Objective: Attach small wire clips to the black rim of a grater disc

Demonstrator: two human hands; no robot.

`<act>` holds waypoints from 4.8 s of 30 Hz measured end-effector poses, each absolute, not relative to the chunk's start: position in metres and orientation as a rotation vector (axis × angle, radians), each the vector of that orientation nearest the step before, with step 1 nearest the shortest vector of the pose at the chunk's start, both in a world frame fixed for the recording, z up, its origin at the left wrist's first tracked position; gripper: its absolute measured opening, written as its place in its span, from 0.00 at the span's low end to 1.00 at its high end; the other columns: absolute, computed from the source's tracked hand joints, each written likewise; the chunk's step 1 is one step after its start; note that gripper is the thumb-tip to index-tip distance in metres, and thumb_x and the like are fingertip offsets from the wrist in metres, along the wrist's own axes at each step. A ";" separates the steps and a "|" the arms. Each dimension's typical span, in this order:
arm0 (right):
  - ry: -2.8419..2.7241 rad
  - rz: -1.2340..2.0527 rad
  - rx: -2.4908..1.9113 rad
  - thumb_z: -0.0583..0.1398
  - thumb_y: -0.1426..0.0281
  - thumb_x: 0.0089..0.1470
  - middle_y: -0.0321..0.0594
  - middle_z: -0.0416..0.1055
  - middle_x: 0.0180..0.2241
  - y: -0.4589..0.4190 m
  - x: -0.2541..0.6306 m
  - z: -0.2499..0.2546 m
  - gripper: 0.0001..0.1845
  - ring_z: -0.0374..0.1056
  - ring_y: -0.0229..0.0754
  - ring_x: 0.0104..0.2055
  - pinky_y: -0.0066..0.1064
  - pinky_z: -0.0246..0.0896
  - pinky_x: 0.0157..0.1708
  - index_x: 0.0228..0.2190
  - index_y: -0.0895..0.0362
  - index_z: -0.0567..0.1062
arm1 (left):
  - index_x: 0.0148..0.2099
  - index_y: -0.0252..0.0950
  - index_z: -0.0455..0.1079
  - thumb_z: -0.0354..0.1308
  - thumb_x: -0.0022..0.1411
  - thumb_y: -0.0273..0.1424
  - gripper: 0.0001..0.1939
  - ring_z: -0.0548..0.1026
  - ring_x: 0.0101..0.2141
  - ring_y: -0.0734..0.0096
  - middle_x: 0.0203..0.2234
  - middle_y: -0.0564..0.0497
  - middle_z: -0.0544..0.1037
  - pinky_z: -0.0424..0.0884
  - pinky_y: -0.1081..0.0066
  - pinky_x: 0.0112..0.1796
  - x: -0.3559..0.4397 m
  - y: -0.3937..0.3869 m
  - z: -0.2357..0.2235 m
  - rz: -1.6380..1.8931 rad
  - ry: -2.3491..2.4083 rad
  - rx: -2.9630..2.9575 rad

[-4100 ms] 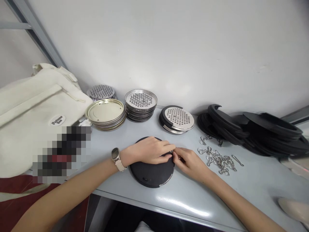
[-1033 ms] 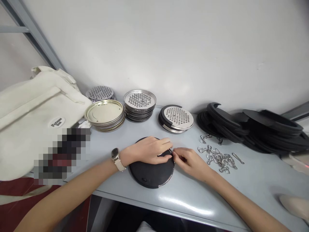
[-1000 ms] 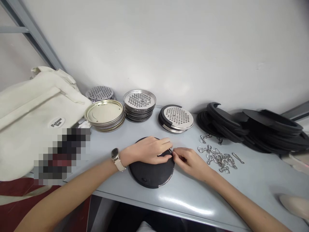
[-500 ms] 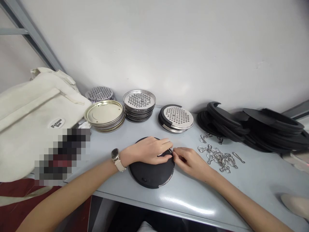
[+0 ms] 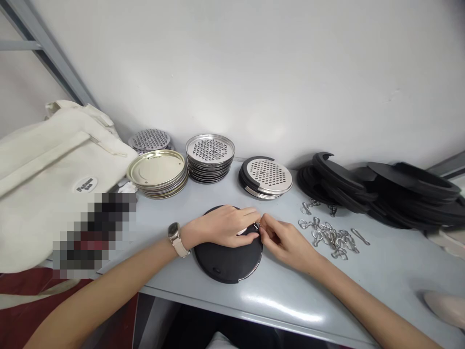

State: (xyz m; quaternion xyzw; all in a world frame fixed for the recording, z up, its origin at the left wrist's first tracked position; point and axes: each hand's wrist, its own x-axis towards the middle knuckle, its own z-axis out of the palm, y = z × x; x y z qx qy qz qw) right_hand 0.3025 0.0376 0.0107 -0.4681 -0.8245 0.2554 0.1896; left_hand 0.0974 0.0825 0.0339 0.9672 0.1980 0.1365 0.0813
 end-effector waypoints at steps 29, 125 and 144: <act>-2.413 0.637 -1.226 0.51 0.73 0.52 0.30 0.58 0.20 0.037 0.302 0.014 0.07 0.54 0.34 0.22 0.26 0.47 0.23 0.25 0.54 0.57 | 0.36 0.35 0.60 0.48 0.65 0.37 0.11 0.67 0.24 0.72 0.30 0.51 0.69 0.55 0.68 0.23 0.097 0.083 0.034 0.416 0.615 2.904; -2.128 0.914 -1.405 0.48 0.63 0.60 0.28 0.49 0.18 0.043 0.303 0.008 0.16 0.46 0.32 0.21 0.24 0.45 0.21 0.22 0.55 0.55 | 0.37 0.36 0.59 0.49 0.60 0.36 0.08 0.70 0.22 0.68 0.23 0.52 0.72 0.53 0.70 0.21 0.097 0.079 0.037 0.374 0.793 2.966; -2.221 0.860 -1.361 0.46 0.64 0.62 0.29 0.50 0.19 0.040 0.300 0.007 0.16 0.48 0.33 0.22 0.25 0.46 0.22 0.22 0.55 0.54 | 0.33 0.36 0.61 0.48 0.60 0.32 0.06 0.67 0.21 0.71 0.21 0.53 0.70 0.56 0.70 0.23 0.095 0.082 0.035 0.360 0.628 3.002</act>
